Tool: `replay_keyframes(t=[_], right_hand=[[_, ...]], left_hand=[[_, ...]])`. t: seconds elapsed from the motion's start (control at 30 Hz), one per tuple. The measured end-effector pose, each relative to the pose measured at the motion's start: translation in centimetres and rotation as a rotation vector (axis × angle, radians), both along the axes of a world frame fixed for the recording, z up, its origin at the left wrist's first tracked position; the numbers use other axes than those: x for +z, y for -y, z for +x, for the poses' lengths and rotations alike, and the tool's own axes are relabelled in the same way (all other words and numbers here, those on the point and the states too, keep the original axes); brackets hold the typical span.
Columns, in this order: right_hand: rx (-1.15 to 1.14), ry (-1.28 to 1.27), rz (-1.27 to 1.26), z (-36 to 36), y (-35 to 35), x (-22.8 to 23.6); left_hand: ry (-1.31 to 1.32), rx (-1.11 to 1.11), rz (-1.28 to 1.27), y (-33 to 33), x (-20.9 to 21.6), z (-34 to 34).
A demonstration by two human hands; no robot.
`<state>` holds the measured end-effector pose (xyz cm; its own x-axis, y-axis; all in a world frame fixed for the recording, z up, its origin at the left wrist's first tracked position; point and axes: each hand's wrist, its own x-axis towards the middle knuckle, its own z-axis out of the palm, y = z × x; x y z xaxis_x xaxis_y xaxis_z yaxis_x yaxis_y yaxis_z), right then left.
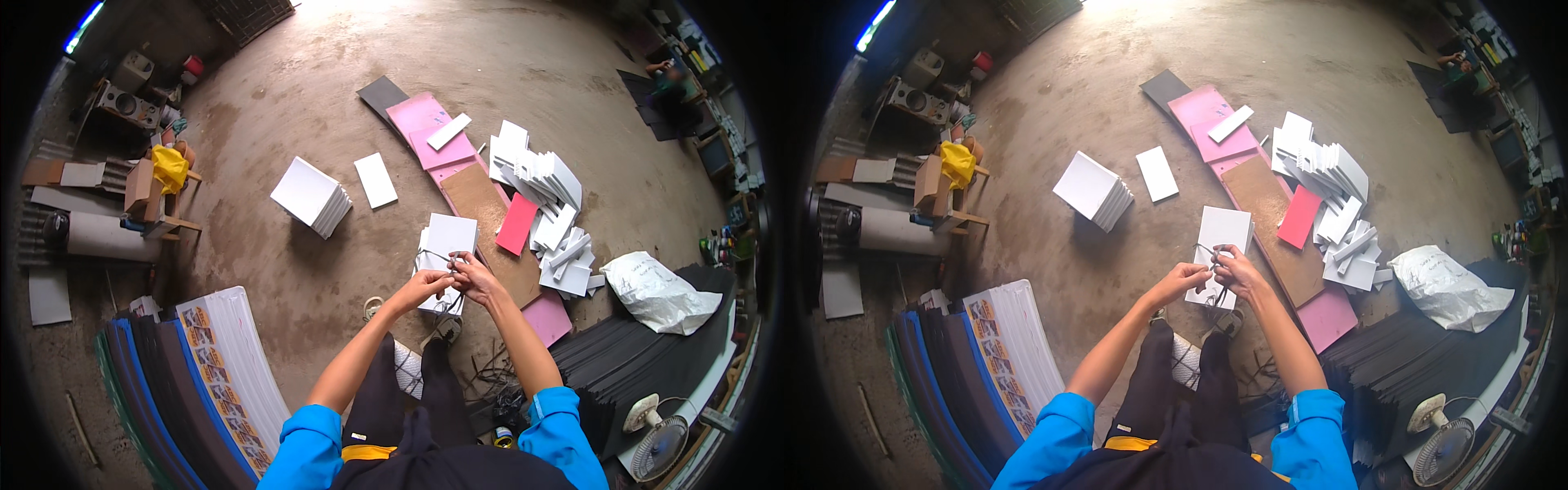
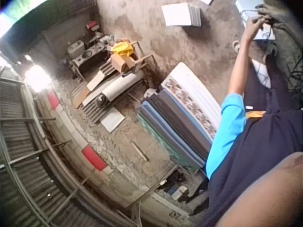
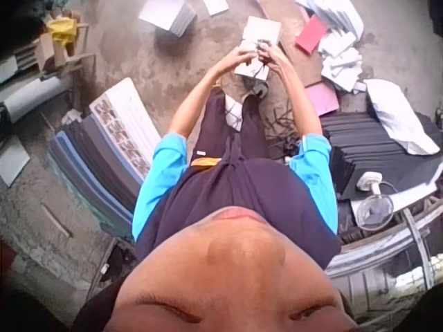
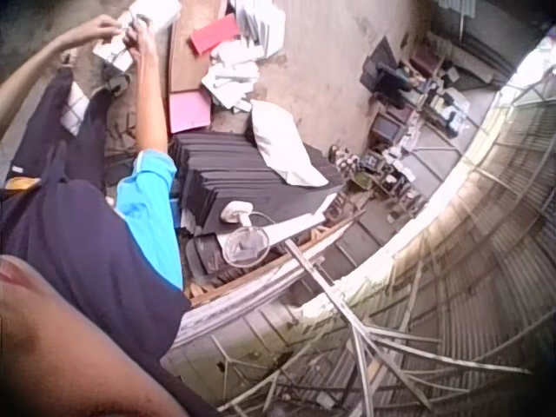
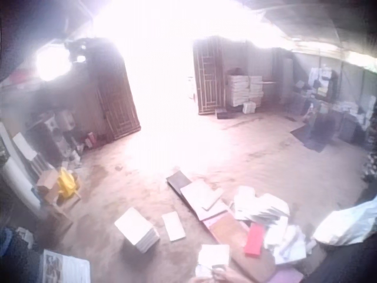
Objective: The person stacks white rectangular boards on the floor, aligns them, and then uses a black strap to bundle the stack. The person ties the strap and uses pliers to cut the excess.
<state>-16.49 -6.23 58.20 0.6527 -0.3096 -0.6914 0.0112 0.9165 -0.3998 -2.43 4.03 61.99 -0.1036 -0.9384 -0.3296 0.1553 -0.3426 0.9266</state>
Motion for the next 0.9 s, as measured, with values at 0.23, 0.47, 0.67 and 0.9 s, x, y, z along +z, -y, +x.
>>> replay_keyframes(t=[0.23, 0.47, 0.67, 0.9], right_hand=[[0.122, -0.053, -0.232, 0.4, -1.5, -0.5], [0.122, -0.191, -0.566, 1.4, -4.1, -0.6], [0.071, -0.301, -0.797, 2.3, -5.6, 1.4], [0.533, -0.657, -1.507, 2.4, -4.7, 2.0]], left_hand=[[0.832, 0.379, -0.049, -1.6, -3.0, 1.1], [0.542, 0.231, 0.199, 0.8, -4.5, 0.8], [0.608, 0.111, 0.086, 0.8, -4.7, 2.3], [0.563, 0.203, -0.081, 0.1, -6.7, 2.2]])
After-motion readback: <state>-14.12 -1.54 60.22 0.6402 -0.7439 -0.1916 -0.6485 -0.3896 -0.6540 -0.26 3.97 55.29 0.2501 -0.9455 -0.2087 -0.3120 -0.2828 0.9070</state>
